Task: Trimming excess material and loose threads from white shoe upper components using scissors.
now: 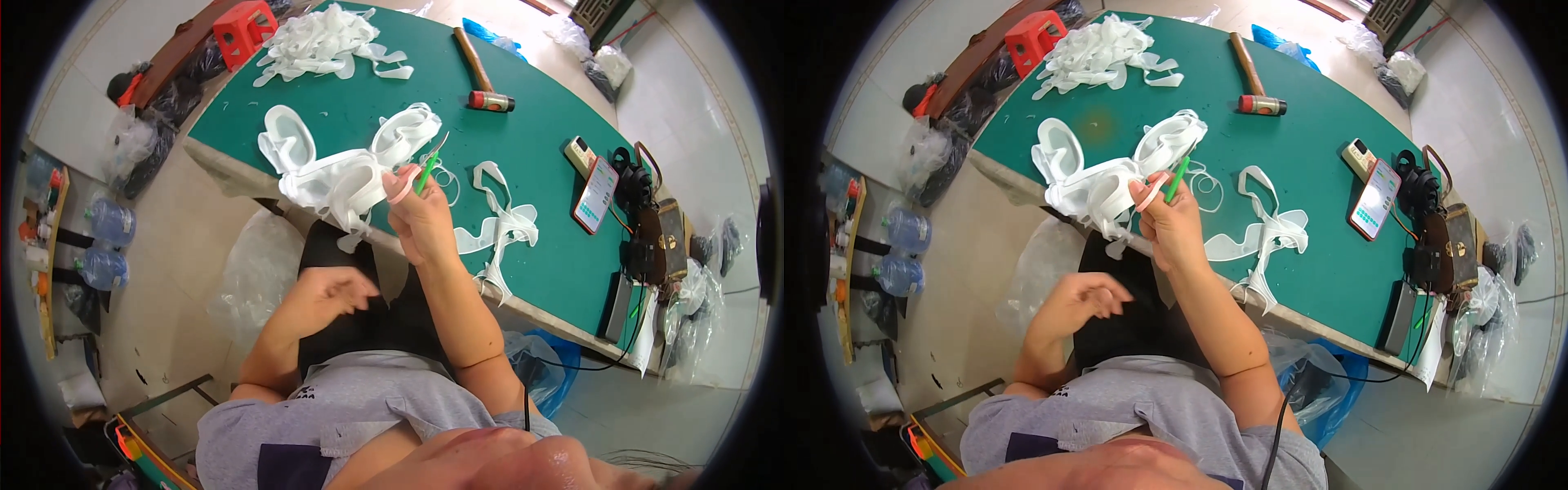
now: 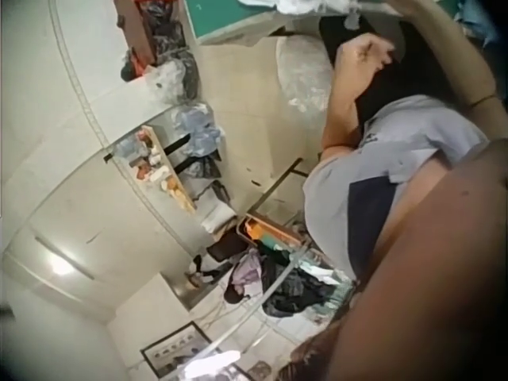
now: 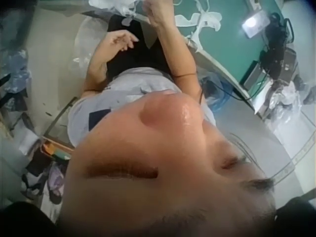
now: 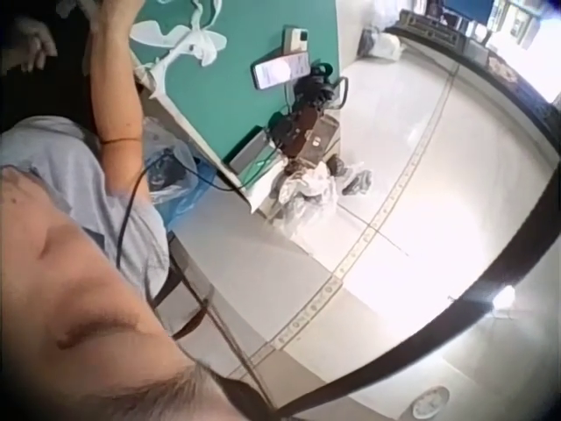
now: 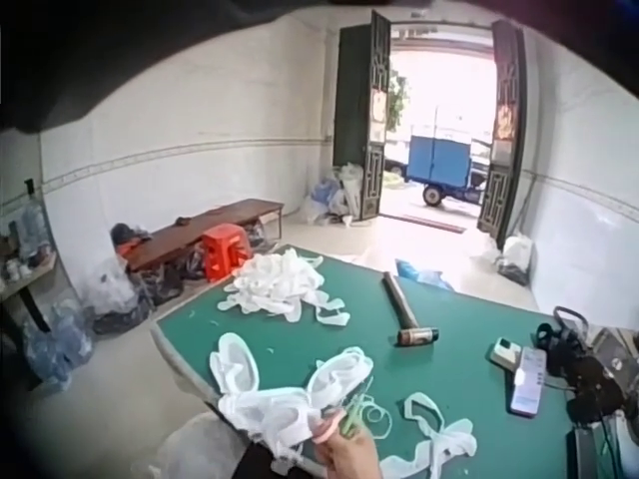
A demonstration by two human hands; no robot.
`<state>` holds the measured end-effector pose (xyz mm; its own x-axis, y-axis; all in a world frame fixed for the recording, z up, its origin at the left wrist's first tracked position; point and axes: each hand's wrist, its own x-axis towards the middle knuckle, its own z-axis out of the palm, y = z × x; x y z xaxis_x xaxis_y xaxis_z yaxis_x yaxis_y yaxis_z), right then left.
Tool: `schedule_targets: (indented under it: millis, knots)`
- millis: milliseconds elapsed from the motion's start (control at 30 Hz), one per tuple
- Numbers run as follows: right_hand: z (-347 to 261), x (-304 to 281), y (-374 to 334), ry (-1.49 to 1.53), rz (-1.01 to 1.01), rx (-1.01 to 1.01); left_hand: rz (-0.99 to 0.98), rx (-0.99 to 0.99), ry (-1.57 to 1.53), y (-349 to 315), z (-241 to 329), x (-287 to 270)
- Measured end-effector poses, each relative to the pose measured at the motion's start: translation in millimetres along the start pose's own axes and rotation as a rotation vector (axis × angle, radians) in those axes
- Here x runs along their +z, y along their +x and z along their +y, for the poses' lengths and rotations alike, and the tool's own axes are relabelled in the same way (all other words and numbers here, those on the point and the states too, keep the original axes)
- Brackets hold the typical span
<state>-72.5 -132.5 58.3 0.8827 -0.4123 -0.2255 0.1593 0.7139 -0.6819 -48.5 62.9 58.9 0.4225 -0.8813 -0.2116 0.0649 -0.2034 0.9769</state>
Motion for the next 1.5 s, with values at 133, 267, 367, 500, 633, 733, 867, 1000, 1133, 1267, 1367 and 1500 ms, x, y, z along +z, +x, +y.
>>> schedule_targets:
  millis: [133,267,367,500,633,733,867,1000,1133,1267,1367,1500]
  knots:
    - [-4,11,-18,-0.260,0.036,-0.142,0.131,0.218,-0.300,38,-24,6]
    - [8,6,-33,-0.350,-0.001,-0.229,0.428,0.401,-0.728,65,-1,10]
    - [19,-3,-40,-0.370,0.006,-0.242,0.441,0.403,-0.833,73,3,8]
    - [25,-14,-48,-0.352,0.008,-0.215,0.393,0.351,-0.880,71,6,2]
    - [12,-33,-65,-0.551,-0.159,-0.035,0.417,0.265,-0.976,70,9,-11]
    - [18,-38,-71,-0.521,-0.247,0.053,0.367,0.198,-1.066,72,11,-11]
    - [25,-40,-68,-0.539,-0.237,0.089,0.379,0.197,-1.072,72,12,-5]
    - [27,-45,-67,-0.420,-0.266,0.183,0.388,0.211,-1.061,73,9,-4]
    - [31,-46,-64,-0.420,-0.291,0.172,0.384,0.201,-1.055,73,8,-2]
    - [33,-47,-64,-0.387,-0.266,0.194,0.387,0.174,-1.045,75,8,-1]
    - [34,-48,-62,-0.365,-0.279,0.199,0.375,0.173,-1.036,73,8,-2]
    - [32,-47,-58,-0.366,-0.277,0.186,0.360,0.153,-1.037,72,10,1]
